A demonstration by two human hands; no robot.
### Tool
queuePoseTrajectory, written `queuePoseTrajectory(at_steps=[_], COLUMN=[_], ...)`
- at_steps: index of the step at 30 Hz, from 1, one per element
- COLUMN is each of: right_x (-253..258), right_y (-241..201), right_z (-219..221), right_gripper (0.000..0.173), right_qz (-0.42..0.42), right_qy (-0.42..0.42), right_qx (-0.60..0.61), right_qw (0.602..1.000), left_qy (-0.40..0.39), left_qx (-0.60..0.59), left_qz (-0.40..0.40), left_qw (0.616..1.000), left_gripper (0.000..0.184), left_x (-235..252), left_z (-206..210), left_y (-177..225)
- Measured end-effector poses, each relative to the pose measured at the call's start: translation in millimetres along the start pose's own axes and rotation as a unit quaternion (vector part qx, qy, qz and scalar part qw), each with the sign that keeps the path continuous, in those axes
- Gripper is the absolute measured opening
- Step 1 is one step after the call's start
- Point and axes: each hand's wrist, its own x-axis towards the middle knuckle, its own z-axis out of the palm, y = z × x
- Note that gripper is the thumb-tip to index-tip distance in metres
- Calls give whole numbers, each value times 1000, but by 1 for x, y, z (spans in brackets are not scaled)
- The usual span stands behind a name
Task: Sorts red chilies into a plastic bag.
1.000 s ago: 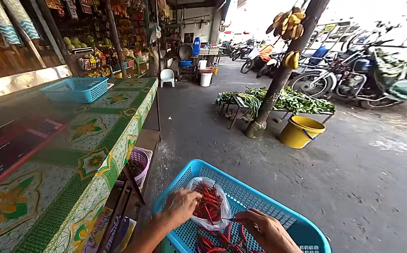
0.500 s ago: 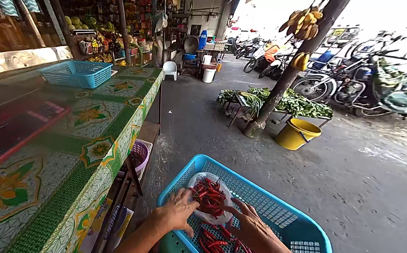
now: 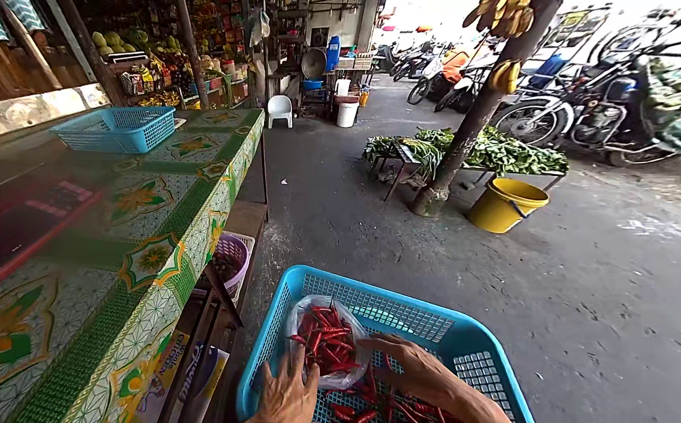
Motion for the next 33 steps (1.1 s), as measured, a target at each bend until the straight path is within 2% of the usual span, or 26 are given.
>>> queuePoseTrajectory(at_steps=[6,9,11,13,16,18,19,22,24,26,28,31,33], right_x=[-1,-8,-11,-10,-2,4,7,12,12,8,6,-4,-15], right_y=[3,-21,-40,-52,-49,-40,-36,-33,-33,-33,-32,-27,-20], right_z=[1,-8,-14,-20,-15,-4,3,14,20,22,12,-11,-21], right_gripper=[44,40,40,38,33,24,21,15,10,7,13,18,17], right_qz=[1,44,61,69,80,82,86,97,65,18,4,47,99], right_qy=[-11,-48,-73,-79,-28,32,52,67,91,149,198,245,225], right_qx=[-22,-47,-53,-46,-2,28,39,57,53,50,72,97,65], right_qw=[1000,997,994,993,996,996,994,991,992,987,978,964,967], left_qy=[-73,-59,-23,62,245,328,336,278,254,270,309,361,368], left_qx=[15,-29,-53,-78,-99,-105,-109,-98,-81,-73,-68,-55,-41], left_qz=[23,31,38,52,52,43,30,-11,-14,14,41,56,77], left_qw=[997,997,998,994,963,938,935,955,964,960,948,929,926], left_gripper=[63,56,51,40,28,26,26,30,28,21,15,13,15], left_x=[21,29,29,29,31,34,35,40,45,49,51,49,47], left_z=[-26,-32,-30,-21,-3,0,-2,-9,-9,-7,-7,-7,-5], left_y=[-10,-16,-19,-23,-30,-31,-30,-26,-26,-28,-30,-29,-29])
